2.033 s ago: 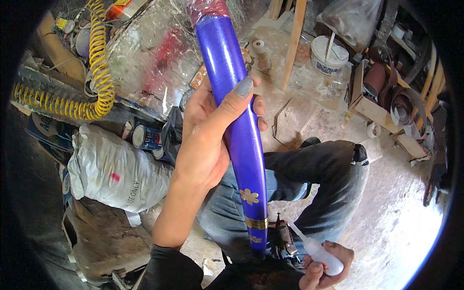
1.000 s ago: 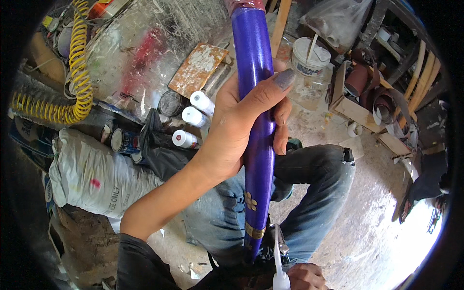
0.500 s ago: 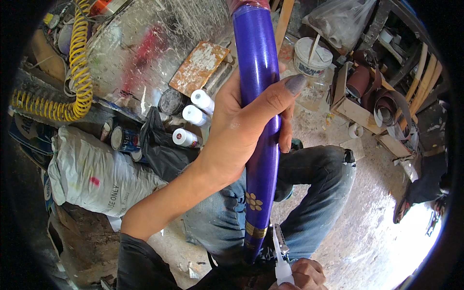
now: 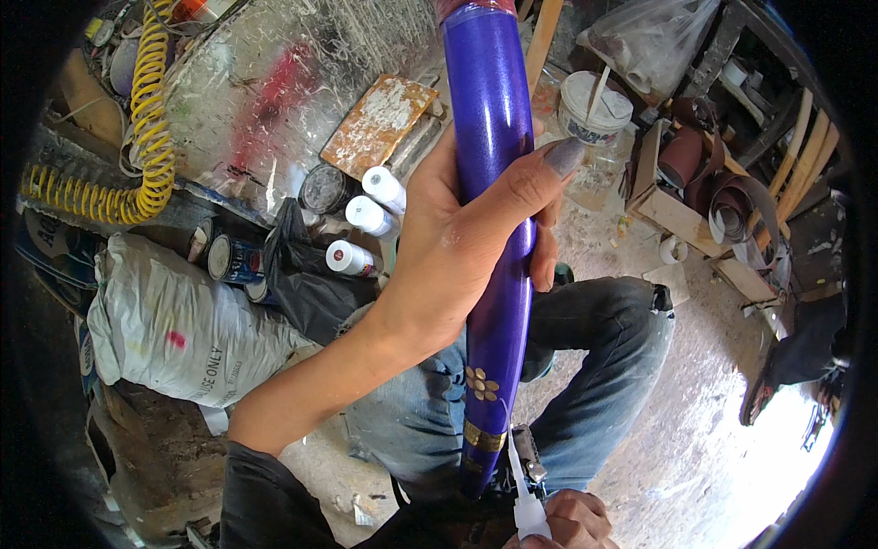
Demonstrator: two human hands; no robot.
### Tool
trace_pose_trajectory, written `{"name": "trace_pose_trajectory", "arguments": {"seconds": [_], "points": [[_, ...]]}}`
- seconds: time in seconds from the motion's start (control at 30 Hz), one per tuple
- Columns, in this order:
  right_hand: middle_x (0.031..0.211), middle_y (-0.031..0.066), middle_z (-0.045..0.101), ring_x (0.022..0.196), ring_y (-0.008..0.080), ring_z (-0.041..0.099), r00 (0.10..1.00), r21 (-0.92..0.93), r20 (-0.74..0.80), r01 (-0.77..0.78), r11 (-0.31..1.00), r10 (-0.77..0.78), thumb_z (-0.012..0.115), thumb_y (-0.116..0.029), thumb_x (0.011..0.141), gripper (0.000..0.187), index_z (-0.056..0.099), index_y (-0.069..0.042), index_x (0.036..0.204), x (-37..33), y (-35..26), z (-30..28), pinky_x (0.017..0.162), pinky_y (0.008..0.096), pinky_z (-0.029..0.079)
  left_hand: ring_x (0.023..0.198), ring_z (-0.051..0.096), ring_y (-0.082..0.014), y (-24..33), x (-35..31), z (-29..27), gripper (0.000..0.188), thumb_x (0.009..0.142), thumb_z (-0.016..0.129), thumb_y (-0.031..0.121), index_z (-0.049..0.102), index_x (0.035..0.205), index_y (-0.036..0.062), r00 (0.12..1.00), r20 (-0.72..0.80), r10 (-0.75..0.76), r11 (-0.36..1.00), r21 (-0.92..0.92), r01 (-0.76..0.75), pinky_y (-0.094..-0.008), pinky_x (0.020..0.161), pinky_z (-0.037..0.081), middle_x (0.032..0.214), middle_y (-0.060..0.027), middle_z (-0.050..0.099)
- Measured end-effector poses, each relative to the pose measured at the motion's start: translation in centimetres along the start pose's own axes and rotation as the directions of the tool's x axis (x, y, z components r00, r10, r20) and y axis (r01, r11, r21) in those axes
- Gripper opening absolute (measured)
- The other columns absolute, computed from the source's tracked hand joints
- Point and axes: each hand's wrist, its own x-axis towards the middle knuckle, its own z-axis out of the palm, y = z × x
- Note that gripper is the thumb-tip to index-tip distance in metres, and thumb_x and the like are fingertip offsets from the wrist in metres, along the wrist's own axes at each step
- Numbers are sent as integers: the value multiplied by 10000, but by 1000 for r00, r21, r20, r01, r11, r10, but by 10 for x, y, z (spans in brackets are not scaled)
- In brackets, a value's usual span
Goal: The person sits on the floor and decorates a long purple pole with gold floral stickers. They peel stickers from a roll, place them on the pole, and smooth them down. The person also uses a small tool to adjust or press the stickers.
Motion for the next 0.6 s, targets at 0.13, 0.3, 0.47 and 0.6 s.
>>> {"name": "trace_pose_trajectory", "arguments": {"seconds": [0.13, 0.3, 0.47, 0.6], "points": [[483, 11, 422, 329, 93, 350, 993, 19, 70, -100, 995, 99, 628, -13, 735, 202, 518, 63, 887, 5, -6, -4, 281, 242, 220, 419, 499, -122, 0, 1, -1, 360, 898, 658, 280, 489, 1160, 99, 1000, 22, 9, 1000, -5, -9, -262, 406, 406, 728, -17, 484], [493, 13, 431, 331, 93, 343, 994, 13, 57, -91, 996, 90, 627, -10, 733, 217, 511, 59, 903, 4, -5, -2, 285, 240, 222, 413, 501, -124, -1, 2, -2, 346, 901, 653, 277, 495, 1155, 104, 1000, 5, -9, 1000, -24, 9, -262, 398, 401, 722, -16, 486], [516, 24, 449, 335, 95, 348, 993, 8, 71, -98, 995, 97, 630, -16, 740, 206, 509, 46, 895, 3, -5, -4, 288, 241, 226, 408, 502, -129, -1, 2, -2, 328, 908, 644, 264, 500, 1157, 109, 1000, -7, -3, 1000, -15, 3, -262, 388, 399, 716, -17, 489], [530, 30, 459, 360, 101, 373, 981, -9, 111, -160, 987, 160, 636, -18, 747, 199, 530, 44, 904, 5, -9, -7, 301, 249, 252, 405, 504, -131, -1, 3, -1, 324, 910, 640, 261, 498, 1162, 113, 1000, 1, 4, 1000, -14, -4, -260, 386, 400, 715, -18, 490]]}}
